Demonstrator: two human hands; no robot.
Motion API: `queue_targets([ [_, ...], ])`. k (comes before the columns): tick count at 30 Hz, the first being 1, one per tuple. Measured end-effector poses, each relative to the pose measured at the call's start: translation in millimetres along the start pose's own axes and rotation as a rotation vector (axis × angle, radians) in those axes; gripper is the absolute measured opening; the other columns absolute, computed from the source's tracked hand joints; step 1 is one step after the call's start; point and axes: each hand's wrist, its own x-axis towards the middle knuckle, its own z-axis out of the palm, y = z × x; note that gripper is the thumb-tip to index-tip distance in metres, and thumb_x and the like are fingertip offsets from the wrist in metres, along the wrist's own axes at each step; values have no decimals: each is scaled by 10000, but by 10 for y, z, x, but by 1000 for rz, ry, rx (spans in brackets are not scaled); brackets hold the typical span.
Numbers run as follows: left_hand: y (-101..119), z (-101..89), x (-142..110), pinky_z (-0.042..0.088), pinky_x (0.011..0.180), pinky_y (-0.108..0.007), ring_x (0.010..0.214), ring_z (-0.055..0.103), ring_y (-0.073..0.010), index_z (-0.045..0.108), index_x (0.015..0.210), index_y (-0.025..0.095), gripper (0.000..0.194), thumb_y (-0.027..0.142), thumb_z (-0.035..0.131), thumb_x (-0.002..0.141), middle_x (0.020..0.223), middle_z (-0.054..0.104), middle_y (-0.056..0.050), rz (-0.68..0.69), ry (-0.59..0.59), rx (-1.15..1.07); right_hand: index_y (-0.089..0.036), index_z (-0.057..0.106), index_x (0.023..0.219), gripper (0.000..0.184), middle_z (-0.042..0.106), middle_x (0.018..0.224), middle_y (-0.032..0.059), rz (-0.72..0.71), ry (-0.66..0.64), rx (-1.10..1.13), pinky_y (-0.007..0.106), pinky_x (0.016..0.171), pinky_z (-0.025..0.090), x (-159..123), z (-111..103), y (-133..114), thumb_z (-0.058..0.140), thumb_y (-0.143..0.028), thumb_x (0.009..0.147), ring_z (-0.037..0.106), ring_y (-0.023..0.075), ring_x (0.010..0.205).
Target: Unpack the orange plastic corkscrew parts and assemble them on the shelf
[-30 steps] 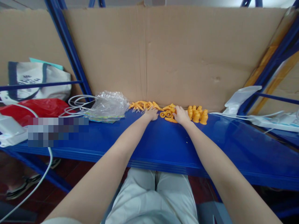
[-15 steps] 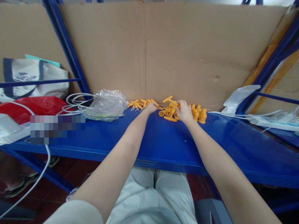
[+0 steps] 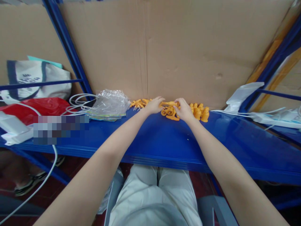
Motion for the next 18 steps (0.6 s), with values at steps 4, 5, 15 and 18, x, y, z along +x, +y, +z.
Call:
queue_targets([
  [4, 81, -105, -78, 396, 1148, -395, 1380, 506, -266, 684, 1144, 146, 296, 217, 606, 867, 1376, 619, -149, 20, -43, 69, -218, 526, 1102, 208, 614, 1136, 129, -134, 61, 135, 430, 968, 472, 38, 82, 72, 460, -242, 906, 581, 266, 1083],
  [5, 97, -116, -115, 397, 1143, -405, 1397, 486, -274, 687, 1117, 147, 267, 231, 602, 879, 1414, 594, -155, 3, -5, 88, -221, 521, 1089, 194, 615, 1121, 126, -175, 73, 172, 435, 960, 477, 46, 104, 84, 472, -251, 904, 584, 268, 1073],
  [15, 163, -63, -477, 402, 1023, -506, 1177, 612, -302, 687, 1120, 206, 256, 205, 484, 965, 1168, 732, -111, -12, 94, 180, -201, 587, 1120, 252, 666, 1147, 129, -201, -96, 176, 448, 949, 496, 39, 228, -19, 542, -336, 912, 623, 275, 1070],
  [18, 168, -44, -475, 444, 970, -467, 1125, 631, -302, 713, 1068, 181, 252, 203, 487, 958, 1096, 742, -120, 57, 82, 192, -180, 634, 1130, 308, 695, 1162, 135, -150, -180, 138, 451, 993, 483, 34, 216, -38, 505, -397, 955, 640, 279, 1102],
])
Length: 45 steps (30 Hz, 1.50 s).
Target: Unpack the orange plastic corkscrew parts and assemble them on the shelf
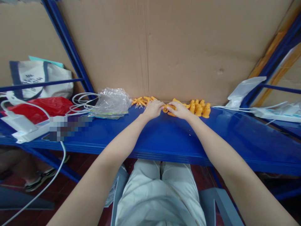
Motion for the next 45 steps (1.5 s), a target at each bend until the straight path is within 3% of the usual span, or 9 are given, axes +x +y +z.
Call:
queue_targets([
  [8, -21, 68, 13, 484, 922, -418, 1026, 665, -277, 742, 998, 168, 247, 201, 504, 938, 1010, 758, -113, 133, 16, -2, -157, 674, 1141, 287, 721, 1159, 136, 56, -186, -151, 375, 949, 490, 35, -54, -92, 486, -306, 984, 664, 258, 1077],
  [14, -44, 85, 20, 489, 905, -407, 981, 670, -260, 740, 907, 167, 247, 201, 497, 935, 955, 755, -108, 137, 3, -6, -168, 642, 1142, 238, 714, 1130, 140, 21, -180, -297, 380, 891, 466, 23, -93, -182, 539, -268, 952, 651, 274, 1039],
  [21, -11, 65, 21, 497, 914, -420, 1004, 676, -273, 757, 948, 173, 267, 220, 494, 941, 983, 760, -113, 100, -9, 25, -171, 580, 1124, 204, 688, 1094, 166, -72, -143, -504, 389, 872, 387, -17, -125, -294, 543, -253, 941, 597, 318, 1086],
  [29, 0, 29, 17, 505, 946, -430, 1032, 684, -271, 762, 1030, 195, 274, 234, 506, 942, 1039, 775, -95, 85, 9, 1, -130, 547, 1173, 239, 687, 1138, 194, -36, -123, -484, 391, 891, 378, -22, -118, -350, 496, -208, 953, 609, 321, 1116],
  [33, -1, 21, 6, 513, 948, -437, 1046, 683, -274, 755, 1086, 203, 285, 222, 513, 936, 1069, 776, -94, 73, -6, -3, -119, 579, 1193, 279, 693, 1202, 193, 37, -195, -412, 394, 915, 403, -18, -132, -380, 490, -284, 986, 623, 311, 1139],
  [37, 9, 20, 1, 517, 927, -446, 1048, 682, -295, 767, 1003, 177, 256, 214, 527, 922, 1049, 772, -119, 70, -32, 0, -149, 632, 1124, 260, 711, 1197, 166, 49, -271, -388, 386, 904, 423, 0, -132, -370, 445, -291, 1011, 634, 294, 1139],
  [42, 14, 49, 12, 514, 933, -429, 1024, 689, -275, 769, 989, 192, 255, 210, 522, 929, 1009, 774, -97, 82, -11, 2, -161, 614, 1104, 204, 727, 1130, 175, 19, -209, -458, 398, 900, 410, 10, -142, -373, 510, -263, 961, 644, 309, 1101],
  [45, 12, 67, 19, 510, 942, -433, 1037, 690, -283, 768, 1036, 178, 266, 224, 523, 944, 1040, 771, -116, 55, -3, -39, -140, 566, 1183, 269, 718, 1141, 205, 27, -175, -482, 408, 905, 403, 3, -158, -431, 537, -226, 930, 639, 331, 1118],
])
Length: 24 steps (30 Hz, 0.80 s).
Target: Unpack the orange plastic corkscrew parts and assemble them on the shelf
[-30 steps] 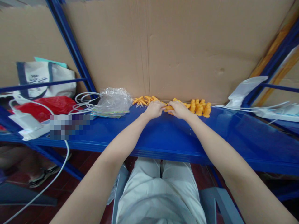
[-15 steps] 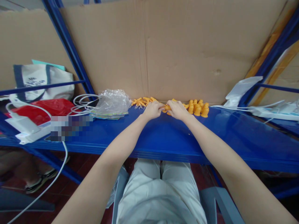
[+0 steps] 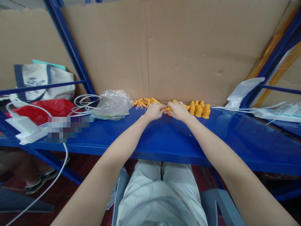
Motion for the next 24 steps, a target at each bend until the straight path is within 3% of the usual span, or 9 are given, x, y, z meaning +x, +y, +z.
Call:
queue_targets([
  [6, -8, -1, 1, 527, 915, -399, 982, 710, -258, 769, 1013, 184, 229, 261, 564, 944, 1013, 775, -105, -16, 0, -60, -110, 532, 1231, 329, 720, 1140, 201, 38, -20, 39, 406, 914, 413, -25, -11, 2, 543, -239, 929, 652, 334, 1104],
  [10, -32, -3, -13, 530, 902, -393, 971, 712, -259, 774, 968, 181, 222, 270, 572, 941, 995, 778, -101, -19, -4, -54, -134, 580, 1219, 311, 708, 1214, 186, 7, -30, 109, 402, 926, 437, -37, 37, 35, 501, -314, 977, 650, 317, 1138],
  [15, -71, 43, -18, 530, 905, -398, 951, 712, -255, 782, 952, 203, 220, 288, 580, 934, 984, 781, -90, -39, -19, -46, -138, 652, 1163, 302, 703, 1246, 181, 17, -106, 116, 399, 946, 455, -35, 29, -11, 435, -288, 1017, 646, 302, 1173],
  [24, -40, 45, -10, 531, 897, -395, 970, 713, -263, 778, 928, 189, 193, 274, 605, 922, 982, 782, -94, -29, -26, -37, -172, 671, 1115, 228, 724, 1166, 151, -10, -83, 84, 412, 922, 446, -14, -1, 64, 575, -286, 943, 641, 306, 1135],
])
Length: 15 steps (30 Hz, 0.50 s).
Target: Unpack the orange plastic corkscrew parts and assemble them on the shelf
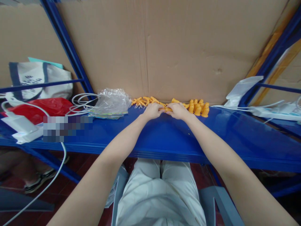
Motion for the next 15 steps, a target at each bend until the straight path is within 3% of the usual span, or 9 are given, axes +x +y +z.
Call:
queue_targets([
  [8, 10, 1, 21, 535, 849, -359, 911, 723, -251, 769, 974, 157, 234, 293, 583, 936, 979, 779, -119, -25, 5, -42, -177, 600, 1164, 258, 710, 1141, 172, 50, 58, -95, 434, 923, 403, -12, -52, -43, 552, -186, 911, 613, 331, 1142],
  [12, -118, 22, 8, 535, 862, -353, 930, 718, -251, 766, 1015, 174, 279, 370, 581, 943, 967, 782, -111, -71, 44, -80, -161, 586, 1162, 303, 711, 1110, 181, 130, 112, -94, 424, 899, 402, -42, -38, 71, 529, -150, 865, 618, 329, 1097],
  [15, -227, 40, -3, 537, 871, -348, 956, 713, -253, 764, 1040, 169, 325, 423, 589, 939, 964, 785, -118, -84, 66, -119, -167, 632, 1114, 271, 712, 1112, 182, 247, 158, -79, 443, 886, 425, -61, -64, 208, 559, -225, 860, 623, 342, 1081],
])
